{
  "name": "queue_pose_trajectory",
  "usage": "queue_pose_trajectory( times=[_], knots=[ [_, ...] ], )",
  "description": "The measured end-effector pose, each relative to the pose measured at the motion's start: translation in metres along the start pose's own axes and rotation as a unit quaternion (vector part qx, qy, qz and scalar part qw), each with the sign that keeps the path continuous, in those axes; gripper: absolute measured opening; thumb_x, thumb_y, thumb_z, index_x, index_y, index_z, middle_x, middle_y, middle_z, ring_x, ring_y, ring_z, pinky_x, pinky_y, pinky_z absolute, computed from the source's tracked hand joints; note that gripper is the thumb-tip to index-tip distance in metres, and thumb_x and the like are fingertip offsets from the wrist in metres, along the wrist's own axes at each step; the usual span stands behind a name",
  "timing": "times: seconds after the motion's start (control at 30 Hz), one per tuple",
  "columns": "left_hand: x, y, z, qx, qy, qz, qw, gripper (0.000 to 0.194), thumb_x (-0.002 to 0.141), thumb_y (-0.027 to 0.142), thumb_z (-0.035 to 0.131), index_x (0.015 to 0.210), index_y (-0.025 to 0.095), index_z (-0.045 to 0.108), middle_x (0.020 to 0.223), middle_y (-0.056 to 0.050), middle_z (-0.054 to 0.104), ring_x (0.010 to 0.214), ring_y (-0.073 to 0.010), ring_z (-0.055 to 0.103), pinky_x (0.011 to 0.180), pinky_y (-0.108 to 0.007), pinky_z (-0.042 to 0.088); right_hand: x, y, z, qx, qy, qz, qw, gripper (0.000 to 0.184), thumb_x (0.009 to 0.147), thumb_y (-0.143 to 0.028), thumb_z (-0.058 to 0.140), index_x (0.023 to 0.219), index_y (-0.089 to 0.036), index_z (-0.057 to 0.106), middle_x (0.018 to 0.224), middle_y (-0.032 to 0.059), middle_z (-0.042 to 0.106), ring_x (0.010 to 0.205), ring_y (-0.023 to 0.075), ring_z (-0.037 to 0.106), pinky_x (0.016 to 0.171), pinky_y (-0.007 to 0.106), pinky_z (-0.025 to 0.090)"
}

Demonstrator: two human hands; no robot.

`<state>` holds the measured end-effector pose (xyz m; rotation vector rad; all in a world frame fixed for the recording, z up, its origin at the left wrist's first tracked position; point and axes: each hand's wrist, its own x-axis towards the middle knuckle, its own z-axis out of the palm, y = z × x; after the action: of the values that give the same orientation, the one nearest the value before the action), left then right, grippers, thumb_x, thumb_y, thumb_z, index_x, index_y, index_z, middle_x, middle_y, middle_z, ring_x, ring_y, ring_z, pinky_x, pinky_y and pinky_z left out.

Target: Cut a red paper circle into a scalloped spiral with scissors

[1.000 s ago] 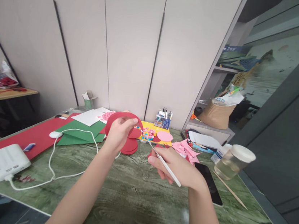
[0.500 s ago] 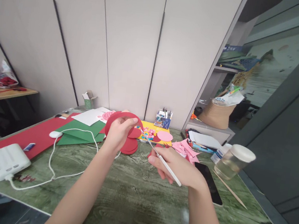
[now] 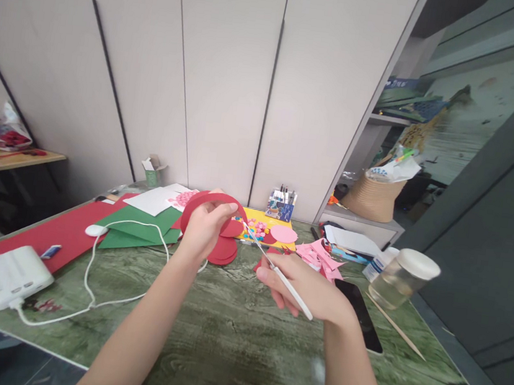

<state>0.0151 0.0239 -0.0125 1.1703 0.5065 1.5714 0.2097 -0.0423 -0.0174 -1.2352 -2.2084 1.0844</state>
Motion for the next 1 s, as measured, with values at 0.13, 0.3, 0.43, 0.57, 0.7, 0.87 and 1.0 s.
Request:
queue_pose_trajectory(
  times=[0.13,0.3,0.43,0.57,0.7,0.87,1.0],
  knots=[
    [-0.0002,0.0006,0.0,0.004,-0.003,0.001,1.0,0.015,0.074,0.02,0.068,0.069,0.019,0.054,0.065,0.005,0.056,0.069,-0.0117,0.055,0.071,-0.023,0.041,0.001,-0.0014,0.0002,0.0,-0.001,0.001,1.0,0.052,0.092,-0.069,0.036,0.078,-0.02,0.046,0.049,-0.0058,0.052,0.032,0.007,0.04,0.036,0.018,0.031],
    [-0.0006,0.0015,0.0,0.008,-0.006,0.005,1.0,0.015,0.074,0.02,0.067,0.068,0.019,0.053,0.064,0.005,0.055,0.068,-0.012,0.055,0.07,-0.023,0.042,0.0013,-0.0019,0.0005,0.0,-0.001,-0.001,1.0,0.053,0.092,-0.07,0.035,0.076,-0.021,0.046,0.047,-0.0061,0.051,0.032,0.0073,0.04,0.036,0.019,0.031],
    [-0.0009,0.002,0.0006,0.012,-0.004,0.005,1.0,0.015,0.073,0.02,0.067,0.068,0.019,0.053,0.063,0.005,0.056,0.068,-0.0123,0.056,0.07,-0.024,0.042,0.0002,-0.0006,0.0005,0.001,-0.001,-0.005,1.0,0.051,0.094,-0.068,0.034,0.076,-0.021,0.044,0.048,-0.0064,0.05,0.032,0.007,0.039,0.036,0.019,0.03],
    [-0.0009,0.0025,0.0014,0.012,0.001,0.002,1.0,0.016,0.072,0.021,0.068,0.068,0.019,0.053,0.063,0.005,0.057,0.068,-0.0126,0.056,0.071,-0.024,0.042,-0.001,0.0009,0.0005,0.004,-0.004,-0.009,1.0,0.048,0.095,-0.065,0.035,0.078,-0.021,0.045,0.048,-0.0067,0.051,0.031,0.0065,0.037,0.035,0.019,0.029],
    [-0.0013,0.0035,0.0017,0.01,0.004,0.001,1.0,0.016,0.072,0.02,0.068,0.067,0.019,0.053,0.063,0.005,0.056,0.067,-0.0121,0.056,0.07,-0.023,0.042,-0.001,0.0031,0.0006,0.011,-0.008,-0.011,1.0,0.047,0.096,-0.063,0.036,0.078,-0.021,0.045,0.048,-0.0067,0.052,0.031,0.0062,0.036,0.034,0.018,0.027],
    [-0.002,0.0039,0.0019,0.003,0.006,0.0,1.0,0.016,0.072,0.018,0.068,0.067,0.019,0.054,0.062,0.005,0.055,0.066,-0.0111,0.054,0.068,-0.022,0.041,-0.0004,0.0036,0.0004,0.014,-0.007,-0.009,1.0,0.046,0.096,-0.063,0.037,0.08,-0.021,0.046,0.049,-0.0071,0.052,0.031,0.006,0.036,0.033,0.017,0.026],
    [-0.0003,0.0015,0.0017,-0.008,0.014,-0.004,1.0,0.014,0.07,0.018,0.07,0.067,0.018,0.056,0.063,0.004,0.057,0.067,-0.0116,0.055,0.07,-0.023,0.043,-0.0009,0.0007,-0.0005,0.01,-0.009,-0.01,1.0,0.048,0.094,-0.066,0.038,0.08,-0.021,0.045,0.05,-0.0067,0.052,0.032,0.0064,0.037,0.035,0.018,0.029]
  ],
)
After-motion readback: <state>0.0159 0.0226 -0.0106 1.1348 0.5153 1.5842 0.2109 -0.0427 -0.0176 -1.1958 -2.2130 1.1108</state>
